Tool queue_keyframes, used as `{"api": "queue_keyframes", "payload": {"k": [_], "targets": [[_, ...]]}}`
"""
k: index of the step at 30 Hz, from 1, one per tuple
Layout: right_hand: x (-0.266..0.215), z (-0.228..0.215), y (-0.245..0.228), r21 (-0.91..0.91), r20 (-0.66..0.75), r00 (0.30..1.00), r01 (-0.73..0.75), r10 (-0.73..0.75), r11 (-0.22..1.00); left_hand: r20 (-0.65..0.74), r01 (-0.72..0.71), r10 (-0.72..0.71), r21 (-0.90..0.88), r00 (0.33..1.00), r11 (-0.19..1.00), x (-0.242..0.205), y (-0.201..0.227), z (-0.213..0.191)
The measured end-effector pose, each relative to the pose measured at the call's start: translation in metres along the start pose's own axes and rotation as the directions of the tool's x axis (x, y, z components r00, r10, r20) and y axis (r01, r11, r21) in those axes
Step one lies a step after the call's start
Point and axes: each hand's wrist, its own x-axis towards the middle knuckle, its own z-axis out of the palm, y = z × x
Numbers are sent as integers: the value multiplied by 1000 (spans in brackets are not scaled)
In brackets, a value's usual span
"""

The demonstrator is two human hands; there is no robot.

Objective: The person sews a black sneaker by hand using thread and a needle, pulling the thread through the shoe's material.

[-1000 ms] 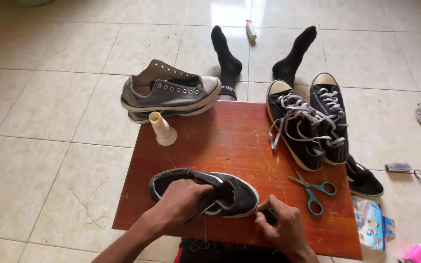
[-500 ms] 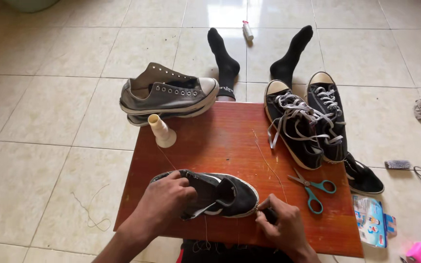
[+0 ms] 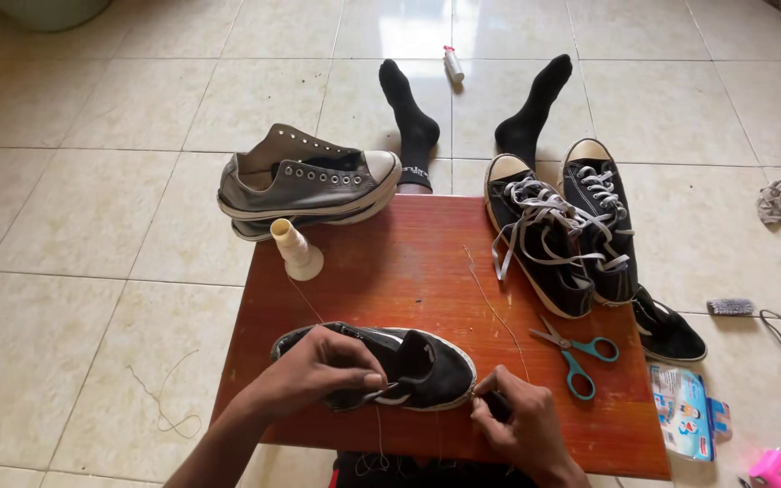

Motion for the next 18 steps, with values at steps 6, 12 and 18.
{"api": "queue_keyframes", "payload": {"k": [6, 12, 18], "targets": [[-3, 4, 6, -43, -20, 1000, -8, 7, 999, -317, 352, -178, 667, 932, 656, 32, -31, 15], [1, 2, 1, 38, 41, 998, -44, 43, 998, -257, 509, -446, 554, 857, 658, 55, -3, 42], [-3, 10, 0, -36, -28, 999, -39, 38, 999, -342, 583, -473, 516, 812, 628, 72, -35, 44]]}}
